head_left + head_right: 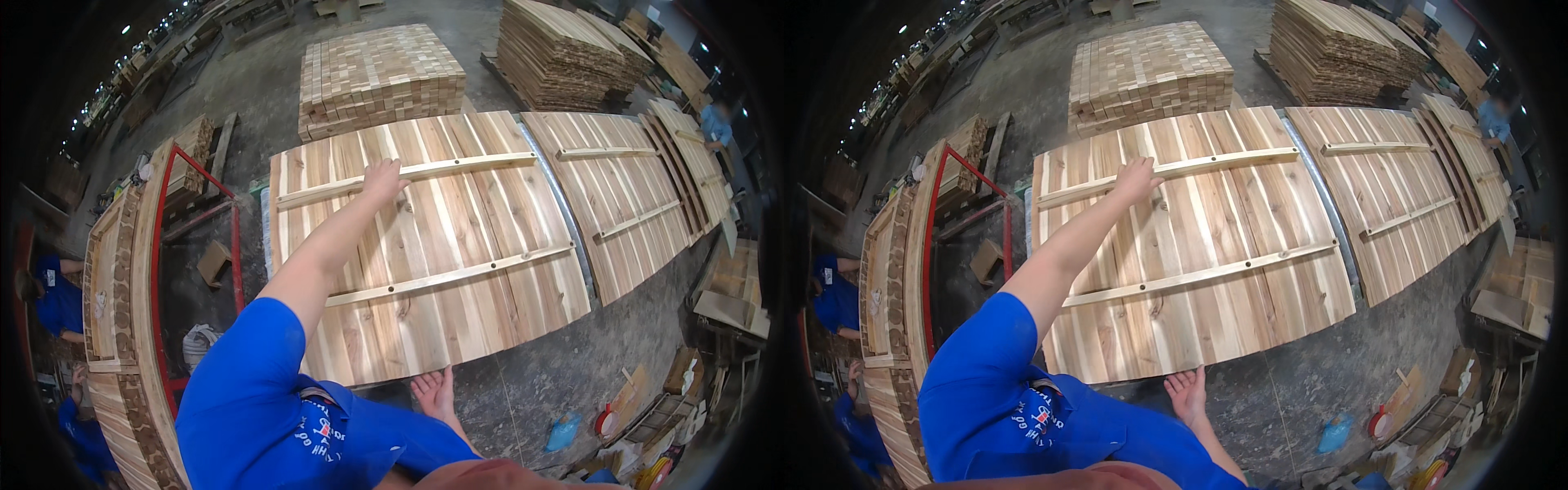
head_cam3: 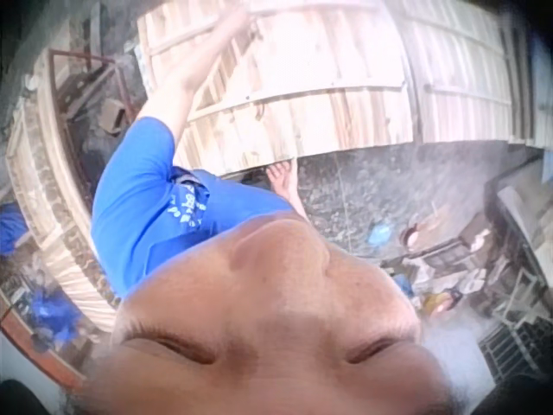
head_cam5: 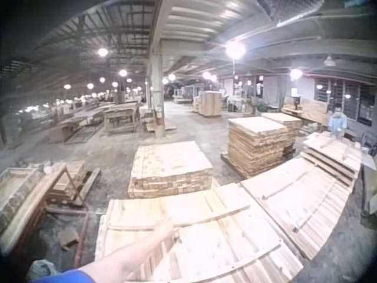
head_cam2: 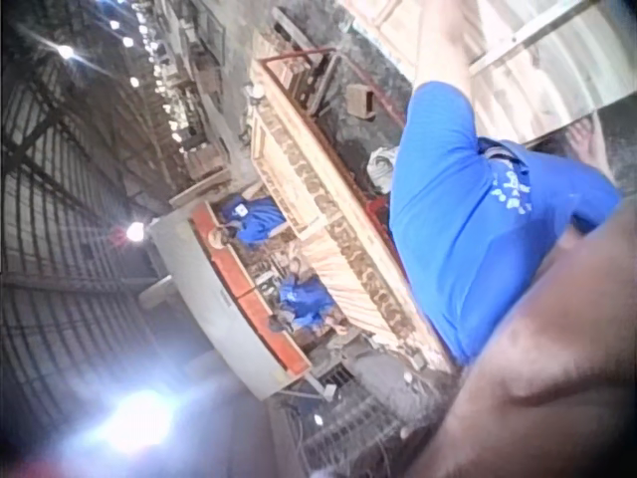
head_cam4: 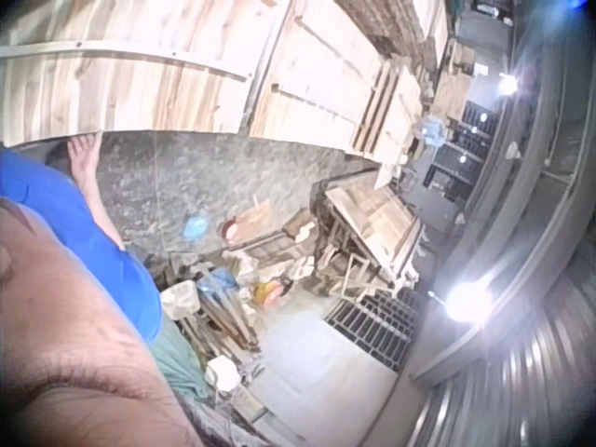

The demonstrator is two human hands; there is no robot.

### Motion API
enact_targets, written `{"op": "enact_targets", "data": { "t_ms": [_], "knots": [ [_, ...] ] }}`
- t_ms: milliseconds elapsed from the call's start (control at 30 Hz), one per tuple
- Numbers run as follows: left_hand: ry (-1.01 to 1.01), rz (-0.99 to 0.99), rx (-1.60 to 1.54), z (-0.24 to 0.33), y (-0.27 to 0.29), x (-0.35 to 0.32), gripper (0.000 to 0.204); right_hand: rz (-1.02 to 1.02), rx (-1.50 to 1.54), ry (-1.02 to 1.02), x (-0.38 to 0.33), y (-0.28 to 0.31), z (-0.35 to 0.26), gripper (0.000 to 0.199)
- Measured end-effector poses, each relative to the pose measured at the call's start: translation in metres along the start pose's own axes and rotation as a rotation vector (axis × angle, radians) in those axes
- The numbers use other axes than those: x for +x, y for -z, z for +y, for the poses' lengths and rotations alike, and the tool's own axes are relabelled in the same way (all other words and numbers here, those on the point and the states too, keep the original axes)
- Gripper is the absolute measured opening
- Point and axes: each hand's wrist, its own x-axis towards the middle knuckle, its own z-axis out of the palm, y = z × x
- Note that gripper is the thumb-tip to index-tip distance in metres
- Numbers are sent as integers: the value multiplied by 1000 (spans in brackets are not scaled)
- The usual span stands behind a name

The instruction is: The person wipes the surface of large wooden panels with a white cloth, moving along the edges and across the grain. They flip a panel over to clean the other side and then stack it with other panels. The person also wipes their shirt with the cloth during the task.

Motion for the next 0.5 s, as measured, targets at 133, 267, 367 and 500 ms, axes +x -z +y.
{"op": "enact_targets", "data": {
  "t_ms": [133,267,367,500],
  "knots": [
    [31,-102,17,27,-25,41,51,-67,2,-43,-6,-2,-11,83],
    [40,-122,-71,15,-49,51,38,-145,27,-64,-6,-12,-16,83],
    [60,-92,-61,6,-44,49,30,-110,6,-66,3,-16,-15,79],
    [-13,-29,-133,7,-40,20,29,-71,150,46,-23,-25,2,83]
  ]
}}
